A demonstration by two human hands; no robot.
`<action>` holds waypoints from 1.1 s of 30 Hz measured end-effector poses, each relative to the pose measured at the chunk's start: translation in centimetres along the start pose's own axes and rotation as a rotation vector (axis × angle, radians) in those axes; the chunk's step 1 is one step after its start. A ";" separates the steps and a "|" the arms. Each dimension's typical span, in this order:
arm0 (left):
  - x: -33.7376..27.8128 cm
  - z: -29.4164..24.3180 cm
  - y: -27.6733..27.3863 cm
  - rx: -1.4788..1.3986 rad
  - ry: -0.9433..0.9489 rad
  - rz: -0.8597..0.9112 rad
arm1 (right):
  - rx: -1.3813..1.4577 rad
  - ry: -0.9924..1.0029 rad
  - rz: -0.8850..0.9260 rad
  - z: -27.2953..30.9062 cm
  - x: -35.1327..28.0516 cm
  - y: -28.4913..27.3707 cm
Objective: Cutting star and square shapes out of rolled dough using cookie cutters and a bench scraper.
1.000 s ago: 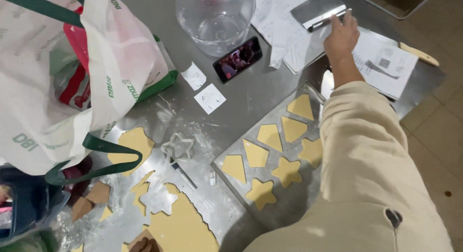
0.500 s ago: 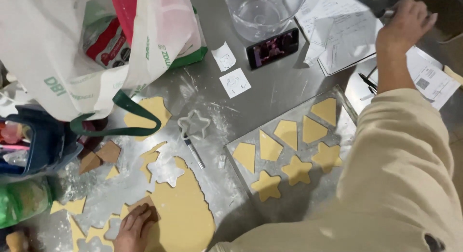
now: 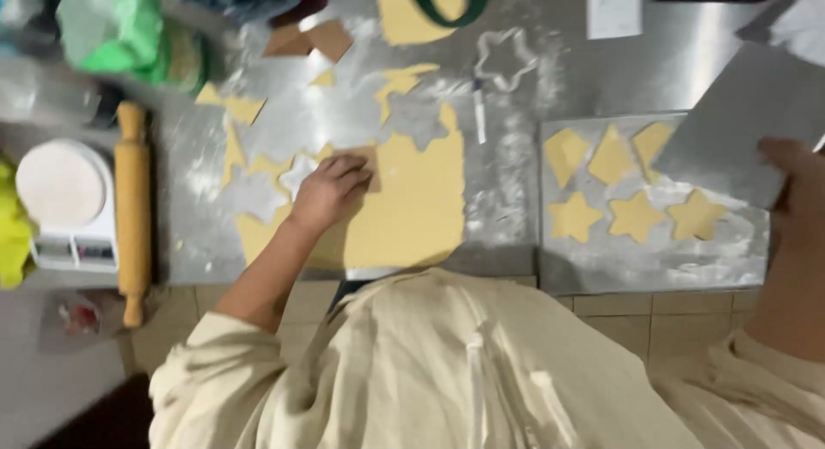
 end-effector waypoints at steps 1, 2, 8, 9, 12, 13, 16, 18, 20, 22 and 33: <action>0.5 0.7 0.0 -0.009 0.068 -0.017 | 0.078 0.049 0.079 2.5 -1.5 5.4; 1.1 1.5 -0.1 -0.017 0.136 -0.034 | 0.154 0.101 0.159 5.1 -3.6 10.9; 0.7 2.4 -0.3 -0.050 0.182 -0.032 | -0.075 0.048 0.411 12.2 -10.9 32.0; 0.7 2.7 0.0 -0.067 0.186 -0.022 | -0.084 0.065 0.403 13.0 -11.1 34.4; 0.4 3.5 0.4 -0.085 0.193 0.009 | -0.212 -0.036 0.410 15.9 -11.5 40.9; 0.4 3.6 0.4 -0.099 0.196 0.009 | -0.337 -0.025 0.400 17.2 -11.5 42.2; 0.7 4.0 0.4 -0.118 0.191 0.022 | -0.510 -0.031 0.386 19.0 -11.3 44.7; 0.9 4.5 0.8 -0.126 0.187 0.040 | -0.557 -0.041 0.381 19.0 -11.1 45.5; 0.6 4.8 1.4 -0.132 0.196 0.035 | -0.610 -0.111 0.375 18.2 -11.1 45.8; 0.3 4.8 1.6 -0.150 0.196 0.030 | -0.621 -0.030 0.395 19.6 -11.4 46.1; 0.3 5.1 2.2 -0.125 0.195 0.041 | -0.697 -0.126 0.391 19.8 -10.4 46.8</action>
Point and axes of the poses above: each hand's wrist, its own x-axis towards the middle knuckle, its own y-axis out of the palm, z = x × y, the point moved 2 cm from there along x, towards the middle knuckle, and after that the axes turned 4 degrees about -x, right-handed, at the moved point
